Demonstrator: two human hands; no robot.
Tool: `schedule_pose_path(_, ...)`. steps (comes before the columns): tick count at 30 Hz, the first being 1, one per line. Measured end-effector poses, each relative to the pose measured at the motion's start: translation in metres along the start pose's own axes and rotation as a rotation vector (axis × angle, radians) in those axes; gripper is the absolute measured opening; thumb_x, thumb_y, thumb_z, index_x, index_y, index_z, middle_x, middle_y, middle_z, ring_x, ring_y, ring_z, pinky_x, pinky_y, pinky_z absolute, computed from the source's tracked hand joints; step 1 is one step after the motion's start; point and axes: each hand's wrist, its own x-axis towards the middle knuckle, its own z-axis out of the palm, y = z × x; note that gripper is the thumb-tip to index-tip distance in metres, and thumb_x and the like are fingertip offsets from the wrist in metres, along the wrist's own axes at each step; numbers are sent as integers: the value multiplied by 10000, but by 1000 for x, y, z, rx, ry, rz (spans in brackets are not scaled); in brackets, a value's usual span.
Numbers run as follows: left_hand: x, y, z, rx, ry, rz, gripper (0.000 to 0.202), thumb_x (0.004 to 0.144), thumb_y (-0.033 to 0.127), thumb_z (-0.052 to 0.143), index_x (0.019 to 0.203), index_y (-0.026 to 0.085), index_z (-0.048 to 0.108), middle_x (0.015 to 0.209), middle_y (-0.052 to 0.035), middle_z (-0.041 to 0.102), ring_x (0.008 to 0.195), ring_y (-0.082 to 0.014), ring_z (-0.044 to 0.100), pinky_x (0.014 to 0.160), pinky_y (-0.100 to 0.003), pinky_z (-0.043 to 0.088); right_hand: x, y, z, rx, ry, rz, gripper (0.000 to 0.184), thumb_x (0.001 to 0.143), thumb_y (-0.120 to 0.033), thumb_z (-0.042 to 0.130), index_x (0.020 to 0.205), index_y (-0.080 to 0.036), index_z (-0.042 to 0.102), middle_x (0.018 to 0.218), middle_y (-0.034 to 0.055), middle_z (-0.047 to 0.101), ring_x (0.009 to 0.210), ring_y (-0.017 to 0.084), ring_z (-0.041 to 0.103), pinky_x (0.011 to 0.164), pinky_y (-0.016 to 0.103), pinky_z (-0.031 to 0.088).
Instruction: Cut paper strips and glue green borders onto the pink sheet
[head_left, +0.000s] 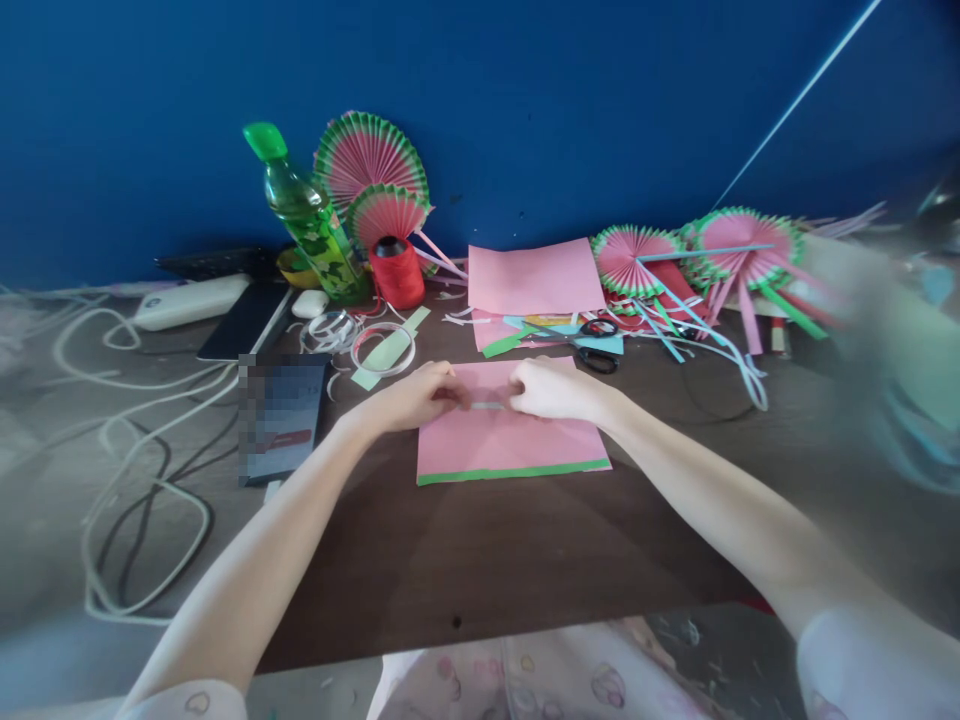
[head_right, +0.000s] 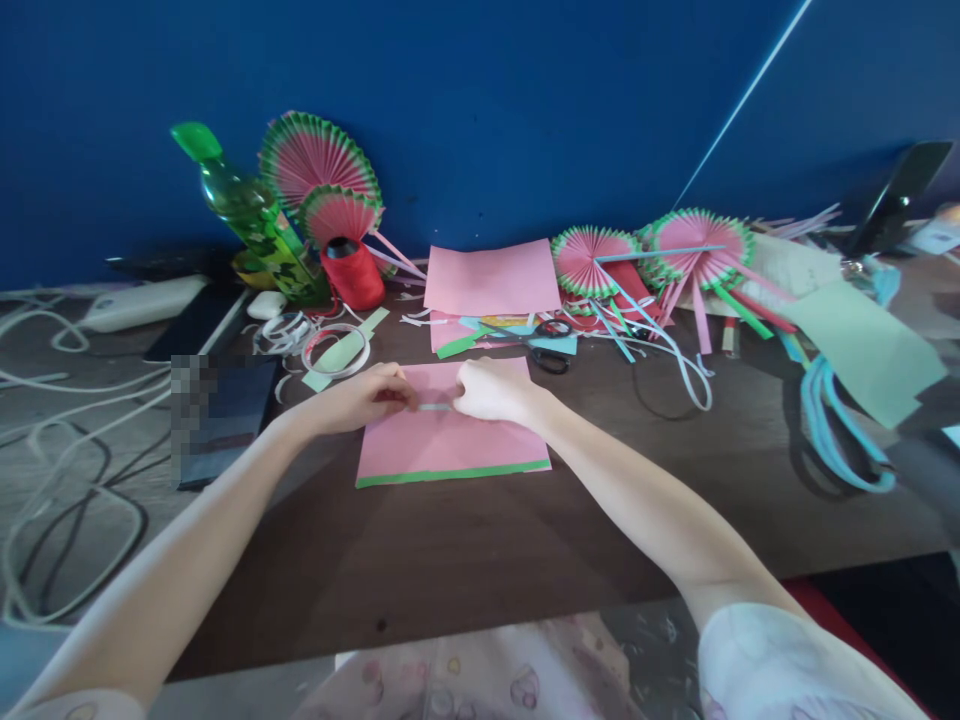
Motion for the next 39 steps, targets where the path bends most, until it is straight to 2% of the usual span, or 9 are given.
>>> schedule_pose_path(6, 0, 1, 0, 6, 6, -6, 245, 781, 131, 449, 852, 188, 676, 845, -40, 516, 869, -163, 494, 794, -269, 411, -1, 0, -3, -43, -5, 7, 148, 681, -174, 489, 564, -153, 577, 532, 55, 627, 504, 137, 565, 475, 237, 329)
schedule_pose_path(12, -1, 1, 0, 0, -4, -14, 252, 772, 113, 451, 849, 189, 679, 844, -42, 516, 857, -166, 497, 788, -272, 412, 0, 3, -6, 16, -75, 1, 139, 680, -159, 475, 585, -155, 575, 545, 41, 635, 491, 127, 573, 476, 228, 359)
schedule_pose_path(18, 0, 3, -1, -3, -7, -28, 249, 776, 105, 451, 844, 178, 679, 862, -44, 527, 859, -162, 499, 804, -272, 405, 0, 1, -6, 0, -65, 18, 131, 666, -145, 472, 574, -150, 565, 532, 47, 617, 478, 123, 547, 463, 231, 349)
schedule_pose_path(22, 0, 1, 0, -2, -8, -15, 246, 777, 108, 451, 849, 175, 677, 869, -42, 530, 870, -158, 499, 810, -268, 401, 0, 6, -7, -78, -48, 21, 152, 677, -206, 485, 541, -164, 537, 528, 37, 595, 465, 122, 510, 438, 244, 301)
schedule_pose_path(25, 0, -1, 0, 1, -10, 1, 257, 778, 110, 441, 854, 181, 676, 871, -38, 529, 870, -151, 500, 808, -260, 401, -1, 14, -10, -56, -92, 54, 166, 678, -271, 511, 546, -174, 536, 539, 18, 598, 475, 121, 518, 447, 241, 310)
schedule_pose_path(34, 0, -2, -1, 2, -10, 13, 242, 780, 135, 434, 836, 173, 667, 879, -42, 536, 877, -154, 513, 817, -259, 402, -1, 20, -20, -111, -162, 85, 220, 688, -375, 548, 600, -188, 623, 583, 14, 597, 550, 143, 526, 483, 263, 323)
schedule_pose_path(39, -3, 3, -6, 6, -32, 6, 239, 768, 122, 419, 802, 173, 650, 879, -40, 569, 854, -151, 534, 807, -258, 410, 1, 27, -20, -144, -103, 144, 354, 657, -527, 580, 578, -182, 576, 587, 24, 575, 551, 148, 504, 477, 266, 315)
